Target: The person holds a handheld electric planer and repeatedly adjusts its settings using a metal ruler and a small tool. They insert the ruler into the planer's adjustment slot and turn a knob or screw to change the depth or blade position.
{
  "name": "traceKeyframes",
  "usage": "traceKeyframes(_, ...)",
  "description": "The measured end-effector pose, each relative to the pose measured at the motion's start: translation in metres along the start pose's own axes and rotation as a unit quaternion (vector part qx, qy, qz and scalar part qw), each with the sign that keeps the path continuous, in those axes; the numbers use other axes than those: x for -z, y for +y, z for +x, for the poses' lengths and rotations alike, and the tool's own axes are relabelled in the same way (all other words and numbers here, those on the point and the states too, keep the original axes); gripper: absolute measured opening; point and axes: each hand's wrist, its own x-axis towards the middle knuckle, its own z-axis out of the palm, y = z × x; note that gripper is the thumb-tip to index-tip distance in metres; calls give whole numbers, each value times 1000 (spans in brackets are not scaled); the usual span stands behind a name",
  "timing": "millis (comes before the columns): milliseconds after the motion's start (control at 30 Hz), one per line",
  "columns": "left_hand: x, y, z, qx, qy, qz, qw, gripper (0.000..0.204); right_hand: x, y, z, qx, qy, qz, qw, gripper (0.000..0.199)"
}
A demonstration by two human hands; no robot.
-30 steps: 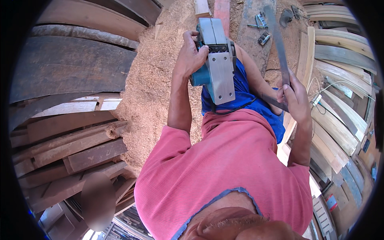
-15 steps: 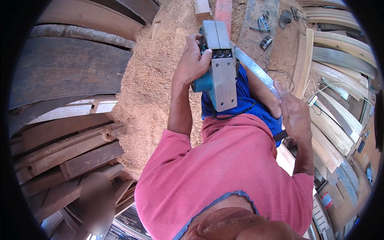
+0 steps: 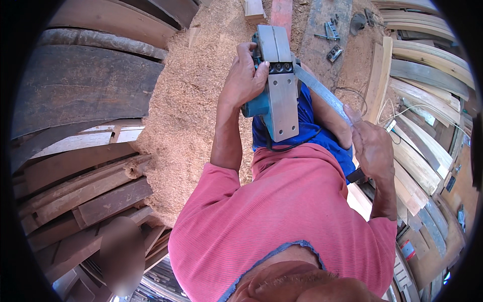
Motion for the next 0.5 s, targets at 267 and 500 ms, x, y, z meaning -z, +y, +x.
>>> traceKeyframes(267,-2,0,2,-6,8,9,1000,60,2,-6,2,-8,-12,21,1000,51)
traceKeyframes(500,-4,-2,2,-4,14,3,1000,59,-1,-6,-2,9,3,57,998,53)
